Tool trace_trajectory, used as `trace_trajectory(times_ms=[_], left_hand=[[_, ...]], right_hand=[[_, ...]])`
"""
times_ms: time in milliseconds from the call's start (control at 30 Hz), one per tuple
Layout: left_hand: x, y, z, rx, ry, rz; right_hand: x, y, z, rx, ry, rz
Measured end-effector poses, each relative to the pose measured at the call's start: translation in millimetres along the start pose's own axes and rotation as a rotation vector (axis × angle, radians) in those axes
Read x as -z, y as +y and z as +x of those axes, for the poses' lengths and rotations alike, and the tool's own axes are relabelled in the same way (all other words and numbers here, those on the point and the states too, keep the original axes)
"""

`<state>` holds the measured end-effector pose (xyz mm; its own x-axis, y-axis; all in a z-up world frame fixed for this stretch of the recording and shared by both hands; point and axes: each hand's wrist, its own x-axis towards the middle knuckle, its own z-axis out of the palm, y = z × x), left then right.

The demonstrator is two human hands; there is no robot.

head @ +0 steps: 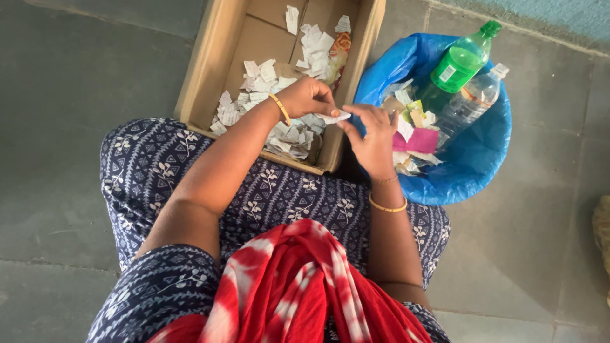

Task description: The person sits on the floor and sorts small pieces of paper and plastic from a cardboard box into a blue plastic bag. They handle items one at a time, occasionally unfolding or separating pieces before placing them into the bag.

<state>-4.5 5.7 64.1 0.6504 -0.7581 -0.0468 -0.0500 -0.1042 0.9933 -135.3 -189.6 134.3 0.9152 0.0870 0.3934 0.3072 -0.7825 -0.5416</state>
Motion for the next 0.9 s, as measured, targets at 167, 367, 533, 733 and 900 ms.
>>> trace_trajectory(times_ms=[167,367,533,733,900], left_hand=[[-0.9,-6.6,4.3,-0.014,-0.011,-0.16],[4.2,-41.9,19.5,-0.063,0.427,-0.136],[14.0,-74.3,27.6,-0.108,0.624,-0.076],[17.6,-85.4,32.7,-0.119,0.689,-0.129],[49.0,-88.8,47.2,-0.216,0.765,-0.187]], right_hand=[[-7.8,7.8,-2.6,0.015,0.041,-0.095],[32.3,48.3,-3.3,-0.188,0.31,0.149],[47.8,95.0,-17.4,-0.255,0.322,-0.34],[43.4,130.8,-26.2,-0.31,0.35,-0.147],[40.7,120.5,-21.9,-0.377,0.284,-0.077]])
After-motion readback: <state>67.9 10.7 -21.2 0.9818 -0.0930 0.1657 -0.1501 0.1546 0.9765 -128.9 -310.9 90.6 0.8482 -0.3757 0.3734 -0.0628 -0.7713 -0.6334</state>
